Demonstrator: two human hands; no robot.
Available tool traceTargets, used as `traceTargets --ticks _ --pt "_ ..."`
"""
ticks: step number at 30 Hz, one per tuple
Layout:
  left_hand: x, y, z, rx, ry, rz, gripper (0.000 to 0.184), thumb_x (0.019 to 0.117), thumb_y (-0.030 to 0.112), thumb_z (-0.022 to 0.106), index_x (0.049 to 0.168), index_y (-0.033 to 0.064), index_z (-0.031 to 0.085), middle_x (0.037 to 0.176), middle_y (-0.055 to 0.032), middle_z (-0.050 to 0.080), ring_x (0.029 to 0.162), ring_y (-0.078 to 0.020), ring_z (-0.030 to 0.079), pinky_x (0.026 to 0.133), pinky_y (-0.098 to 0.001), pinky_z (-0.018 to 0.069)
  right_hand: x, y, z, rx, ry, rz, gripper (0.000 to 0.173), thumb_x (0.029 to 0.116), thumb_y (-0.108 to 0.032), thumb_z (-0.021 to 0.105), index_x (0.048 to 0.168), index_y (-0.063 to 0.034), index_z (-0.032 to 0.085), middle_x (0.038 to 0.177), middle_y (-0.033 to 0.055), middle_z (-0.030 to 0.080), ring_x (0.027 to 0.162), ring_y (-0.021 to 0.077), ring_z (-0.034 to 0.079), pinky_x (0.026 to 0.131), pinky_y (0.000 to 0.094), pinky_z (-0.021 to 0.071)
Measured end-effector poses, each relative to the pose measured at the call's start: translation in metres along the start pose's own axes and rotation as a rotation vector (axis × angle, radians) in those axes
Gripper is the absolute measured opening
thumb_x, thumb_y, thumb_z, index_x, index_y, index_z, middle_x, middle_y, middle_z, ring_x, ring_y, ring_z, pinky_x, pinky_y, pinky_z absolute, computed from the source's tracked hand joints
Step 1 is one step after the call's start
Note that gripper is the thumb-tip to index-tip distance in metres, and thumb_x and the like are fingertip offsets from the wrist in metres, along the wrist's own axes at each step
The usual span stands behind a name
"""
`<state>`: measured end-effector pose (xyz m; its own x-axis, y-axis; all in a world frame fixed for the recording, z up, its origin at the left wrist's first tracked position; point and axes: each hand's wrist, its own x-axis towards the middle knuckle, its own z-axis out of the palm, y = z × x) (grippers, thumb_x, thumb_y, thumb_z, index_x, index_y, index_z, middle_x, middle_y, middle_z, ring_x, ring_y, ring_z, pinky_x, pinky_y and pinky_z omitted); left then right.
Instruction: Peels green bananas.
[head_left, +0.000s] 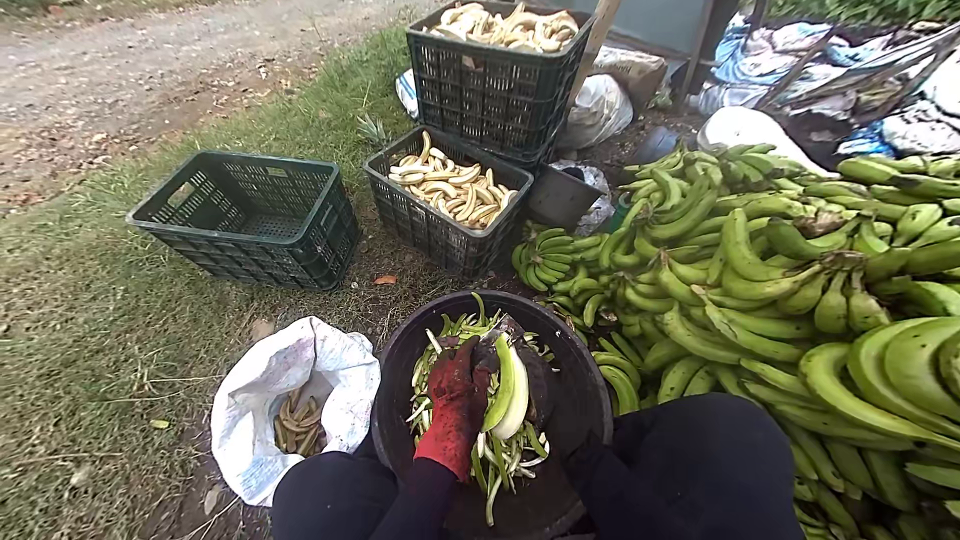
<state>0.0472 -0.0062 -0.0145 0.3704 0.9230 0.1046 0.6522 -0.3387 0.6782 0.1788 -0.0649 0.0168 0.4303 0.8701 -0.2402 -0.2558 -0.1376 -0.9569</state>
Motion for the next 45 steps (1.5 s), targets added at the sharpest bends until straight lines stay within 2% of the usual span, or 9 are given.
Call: traceTargets --ticks 3,10,16,23,26,30,37,40,45 --pt "0.011 -0.013 0.001 -0.274 -0.022 -0.207 0.042 0.1092 0.033 0.042 0.141 0.0119 0.059 0.128 -0.0133 0.067 0.117 -0.0227 0.065 0.103 -0.0447 0.0531 -0.009 0.003 0.002 -0.207 -0.148 -0.009 0.041 0.1088 -0.015 0.038 0.144 -0.0022 0.054 0.143 0.0116 0.059 0.127 0.0128 0.057 0.109 0.0289 0.0441" --pt "-0.01 -0.006 -0.011 -0.446 -0.29 -0.038 0.043 0.1071 0.047 0.048 0.137 0.0201 0.064 0.122 -0.0028 0.07 0.105 -0.0131 0.069 0.093 -0.0385 0.0591 0.033 0.031 -0.049 0.334 -0.158 0.237 0.045 0.112 -0.037 0.024 0.131 -0.011 0.056 0.084 0.007 0.067 0.061 0.014 0.063 0.05 0.0274 0.0529" --pt "-0.023 -0.012 -0.012 -0.14 -0.401 0.444 0.041 0.102 0.044 0.056 0.138 0.0256 0.065 0.111 -0.0104 0.071 0.104 -0.0264 0.067 0.097 -0.0494 0.0541 0.069 0.017 -0.077 0.47 -0.318 0.321 0.048 0.1114 -0.042 0.02 0.121 -0.0122 0.056 0.087 0.0074 0.069 0.062 0.0137 0.065 0.047 0.0248 0.0525" --pt "-0.006 -0.001 -0.006 0.14 -0.054 0.233 0.045 0.0934 0.042 0.062 0.132 0.0189 0.07 0.11 -0.0203 0.071 0.101 -0.0409 0.069 0.088 -0.0603 0.0542 0.023 0.007 -0.025 0.203 -0.161 -0.012 0.035 0.1113 -0.016 0.031 0.129 0.0017 0.056 0.099 0.0027 0.068 0.082 0.0053 0.066 0.075 0.0221 0.057" --pt "0.008 -0.004 -0.01 0.089 0.102 0.053 0.047 0.097 0.038 0.057 0.136 0.0127 0.067 0.115 -0.0226 0.069 0.105 -0.0411 0.067 0.092 -0.0582 0.0535 0.024 0.021 -0.019 0.302 -0.198 0.212 0.041 0.1129 -0.03 0.027 0.131 -0.0077 0.056 0.087 0.0057 0.067 0.063 0.0107 0.063 0.053 0.0243 0.0537" --pt "0.014 -0.014 -0.023 -0.097 -0.018 -0.08 0.042 0.105 0.031 0.051 0.142 0.0139 0.061 0.127 -0.0157 0.067 0.121 -0.0293 0.063 0.107 -0.0495 0.0484 0.029 0.043 -0.035 0.077 -0.287 0.181 0.045 0.1109 -0.035 0.029 0.142 -0.0133 0.053 0.095 0.006 0.068 0.065 0.0143 0.062 0.051 0.0282 0.051" --pt "0.016 -0.018 -0.041 0.116 -0.377 -0.148 0.049 0.1059 0.051 0.044 0.137 0.0181 0.064 0.132 -0.0098 0.067 0.128 -0.0267 0.06 0.111 -0.0527 0.0441 0.015 0.01 -0.05 -0.208 -0.203 -0.001 0.036 0.1023 -0.031 0.055 0.123 -0.0055 0.069 0.091 0.001 0.071 0.073 0.0076 0.065 0.067 0.026 0.0567" --pt "0.015 -0.027 -0.047 0.033 -0.45 -0.329 0.055 0.1062 0.058 0.037 0.136 0.0201 0.064 0.128 -0.0078 0.069 0.12 -0.0227 0.065 0.105 -0.052 0.0501 0.024 0.011 -0.059 -0.01 -0.162 0.032 0.035 0.1064 -0.03 0.047 0.124 -0.0038 0.063 0.084 0.0035 0.068 0.063 0.0106 0.062 0.056 0.0259 0.0541" --pt "0.013 -0.021 -0.069 -0.785 -0.224 -0.541 0.05 0.1094 0.051 0.037 0.128 0.0129 0.064 0.085 -0.0071 0.069 0.067 -0.0163 0.067 0.059 -0.0313 0.0572 0.058 0.071 -0.081 0.426 -0.127 0.317 0.052 0.1117 -0.043 0.022 0.118 -0.0068 0.059 0.079 0.0066 0.065 0.061 0.0148 0.064 0.052 0.0284 0.0562"
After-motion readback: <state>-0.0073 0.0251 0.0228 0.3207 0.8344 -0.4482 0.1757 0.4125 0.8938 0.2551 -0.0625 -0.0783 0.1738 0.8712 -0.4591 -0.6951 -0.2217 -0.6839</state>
